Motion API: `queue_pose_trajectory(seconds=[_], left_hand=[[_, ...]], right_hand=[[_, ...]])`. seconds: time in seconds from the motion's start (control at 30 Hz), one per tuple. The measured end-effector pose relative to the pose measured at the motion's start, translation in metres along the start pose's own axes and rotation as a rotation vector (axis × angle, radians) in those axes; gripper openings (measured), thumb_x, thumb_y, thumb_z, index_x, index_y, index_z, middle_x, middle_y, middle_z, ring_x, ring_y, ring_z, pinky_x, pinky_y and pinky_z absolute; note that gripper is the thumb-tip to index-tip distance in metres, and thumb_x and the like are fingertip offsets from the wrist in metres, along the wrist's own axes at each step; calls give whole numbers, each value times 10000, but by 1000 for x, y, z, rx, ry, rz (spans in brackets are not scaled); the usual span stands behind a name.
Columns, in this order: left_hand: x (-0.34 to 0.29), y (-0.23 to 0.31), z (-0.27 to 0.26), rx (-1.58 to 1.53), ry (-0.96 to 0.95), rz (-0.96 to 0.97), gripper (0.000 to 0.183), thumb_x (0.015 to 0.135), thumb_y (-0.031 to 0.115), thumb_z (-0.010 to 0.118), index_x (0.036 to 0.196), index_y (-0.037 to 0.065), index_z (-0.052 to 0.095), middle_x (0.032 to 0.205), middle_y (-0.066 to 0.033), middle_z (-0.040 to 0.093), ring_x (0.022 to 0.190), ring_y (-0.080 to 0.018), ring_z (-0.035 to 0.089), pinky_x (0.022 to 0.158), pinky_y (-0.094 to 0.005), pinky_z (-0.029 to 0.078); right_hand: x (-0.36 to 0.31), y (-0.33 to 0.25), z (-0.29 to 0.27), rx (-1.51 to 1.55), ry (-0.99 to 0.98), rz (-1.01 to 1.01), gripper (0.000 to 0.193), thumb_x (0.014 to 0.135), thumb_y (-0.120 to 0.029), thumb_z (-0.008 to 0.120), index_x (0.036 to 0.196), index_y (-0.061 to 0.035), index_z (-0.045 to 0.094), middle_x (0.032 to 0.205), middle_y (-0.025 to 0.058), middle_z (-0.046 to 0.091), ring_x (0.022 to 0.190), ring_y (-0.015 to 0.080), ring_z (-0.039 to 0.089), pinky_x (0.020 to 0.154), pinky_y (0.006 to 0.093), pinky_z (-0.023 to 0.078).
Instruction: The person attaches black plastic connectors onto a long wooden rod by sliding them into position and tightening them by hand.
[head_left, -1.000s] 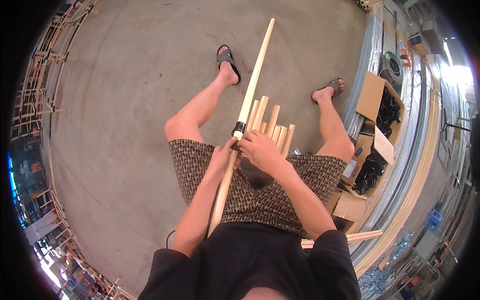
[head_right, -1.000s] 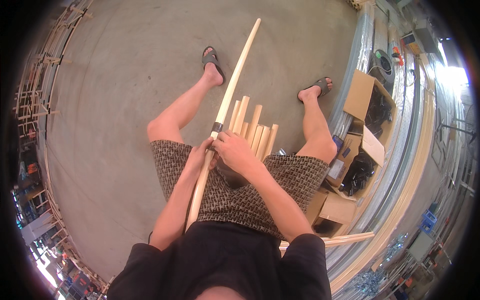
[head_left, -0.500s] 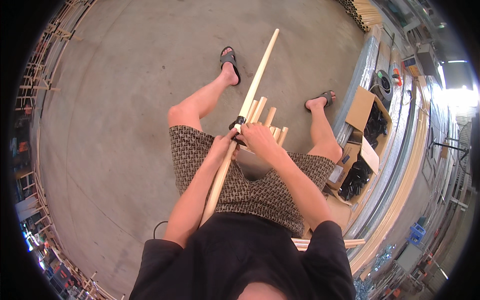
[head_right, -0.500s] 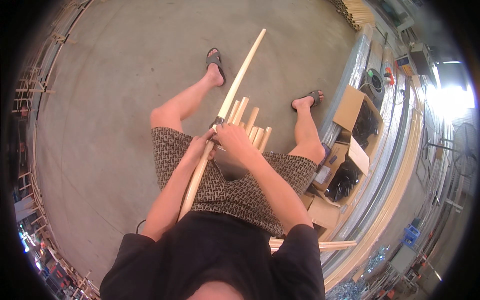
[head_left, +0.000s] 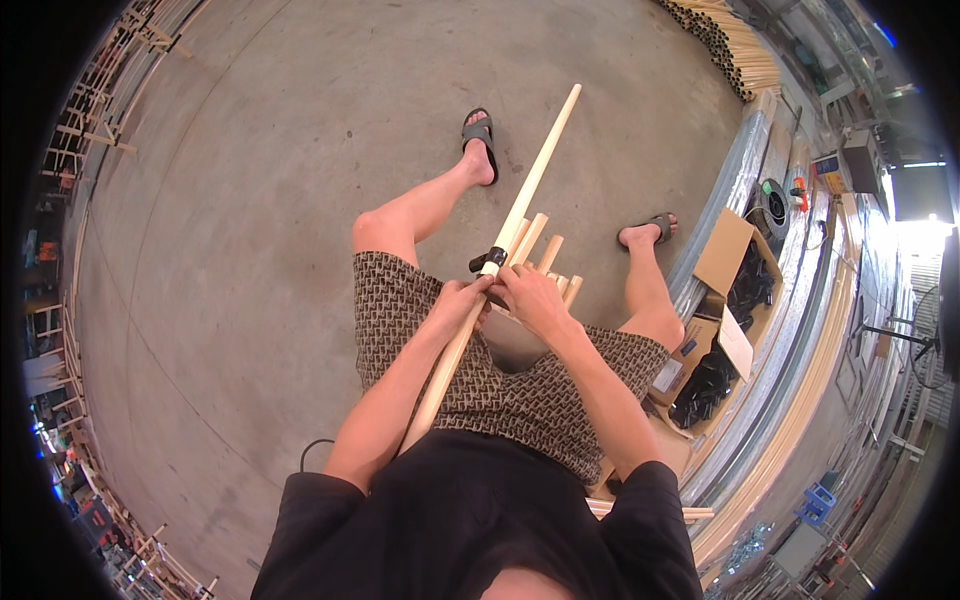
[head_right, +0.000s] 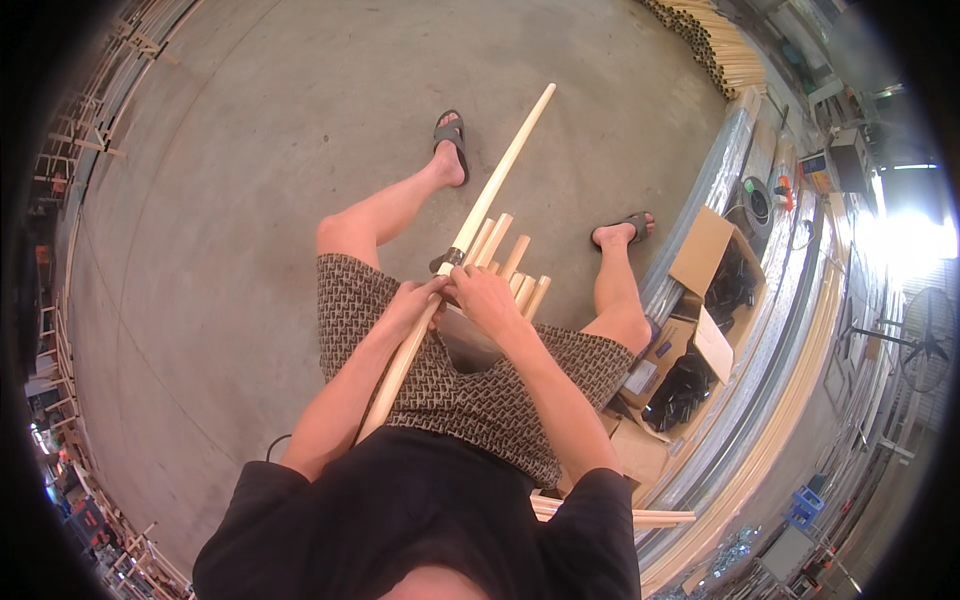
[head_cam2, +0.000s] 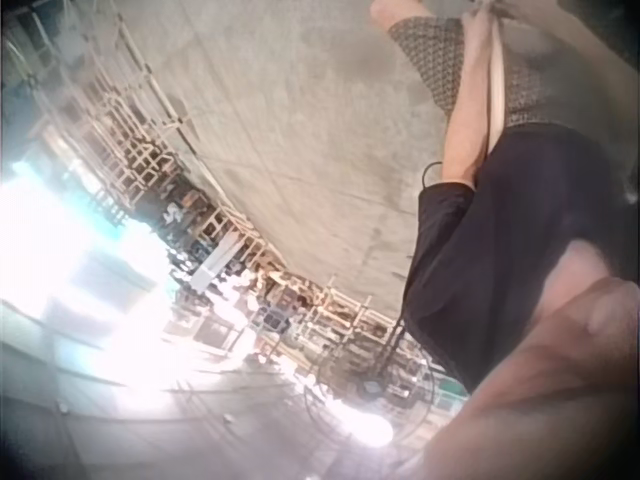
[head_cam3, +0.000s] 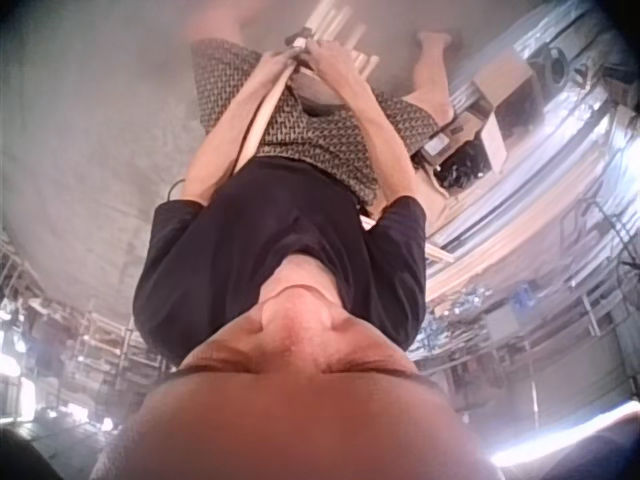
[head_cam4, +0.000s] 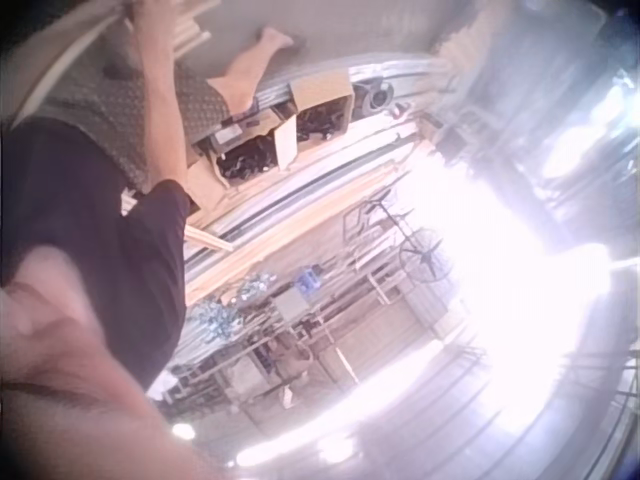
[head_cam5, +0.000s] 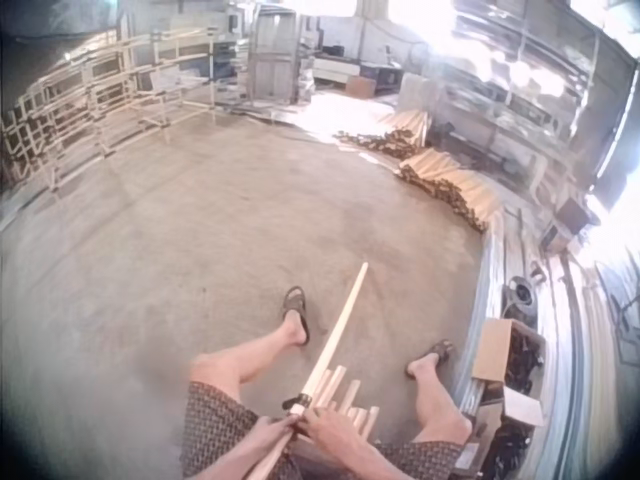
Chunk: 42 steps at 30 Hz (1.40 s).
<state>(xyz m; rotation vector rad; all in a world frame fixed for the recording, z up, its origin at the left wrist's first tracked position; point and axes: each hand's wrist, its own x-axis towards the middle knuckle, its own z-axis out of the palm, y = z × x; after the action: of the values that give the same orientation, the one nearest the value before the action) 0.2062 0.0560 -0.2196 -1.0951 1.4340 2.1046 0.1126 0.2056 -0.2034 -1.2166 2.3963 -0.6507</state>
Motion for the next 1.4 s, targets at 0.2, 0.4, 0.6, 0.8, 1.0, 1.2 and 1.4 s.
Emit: queue_pose_trajectory(seconds=[0.2, 0.4, 0.6, 0.8, 1.0, 1.2, 1.4], left_hand=[[0, -1, -1, 45, 0, 9, 489, 980, 438, 622, 949, -50, 643, 713, -68, 599, 572, -139, 581, 479, -285, 487], [-9, 12, 1, 40, -42, -148, 529, 968, 496, 620, 1099, -11, 549, 711, -36, 549, 544, -119, 530, 453, -274, 445], [-13, 14, 3, -94, -112, -208, 510, 962, 491, 633, 1122, 32, 478, 680, 22, 452, 497, -54, 418, 405, -220, 351], [-11, 10, 3, -51, -110, -148, 454, 973, 436, 637, 1080, 21, 487, 680, 21, 456, 493, -49, 415, 402, -217, 343], [-13, 9, 9, 5, -76, -102, 405, 995, 424, 603, 1010, 28, 522, 677, 26, 454, 486, -43, 418, 397, -215, 345], [-13, 8, 9, 47, -50, -85, 420, 987, 420, 621, 992, 9, 534, 673, 10, 480, 473, -61, 445, 403, -230, 381], [-15, 10, 9, -24, -53, -116, 441, 985, 443, 619, 983, 11, 531, 676, 3, 491, 473, -64, 448, 404, -232, 388]], right_hand=[[-18, 8, 7, 116, 13, 94, 363, 913, -336, 669, 1079, -14, 640, 958, 177, 681, 892, 373, 653, 789, 460, 524], [-30, 4, 11, 114, -1, 133, 324, 899, -263, 687, 1106, -20, 635, 904, 189, 681, 871, 377, 658, 773, 461, 519], [-36, 3, 22, 310, 70, 169, 265, 904, -183, 670, 1071, 12, 604, 906, 224, 665, 889, 408, 633, 763, 481, 496], [-38, 3, 22, 405, 145, 147, 243, 894, -138, 688, 1078, -4, 603, 869, 212, 661, 852, 405, 635, 736, 479, 487], [-39, 7, 16, 331, 122, 112, 243, 904, -139, 675, 1086, -1, 594, 893, 222, 655, 877, 401, 624, 756, 476, 482], [-36, 7, 9, 259, 24, 118, 268, 899, -160, 672, 1078, 23, 595, 933, 215, 660, 912, 392, 621, 802, 475, 497], [-32, 0, -6, 284, 21, 174, 225, 891, -166, 682, 1055, -21, 627, 918, 196, 661, 914, 373, 628, 809, 461, 503]])
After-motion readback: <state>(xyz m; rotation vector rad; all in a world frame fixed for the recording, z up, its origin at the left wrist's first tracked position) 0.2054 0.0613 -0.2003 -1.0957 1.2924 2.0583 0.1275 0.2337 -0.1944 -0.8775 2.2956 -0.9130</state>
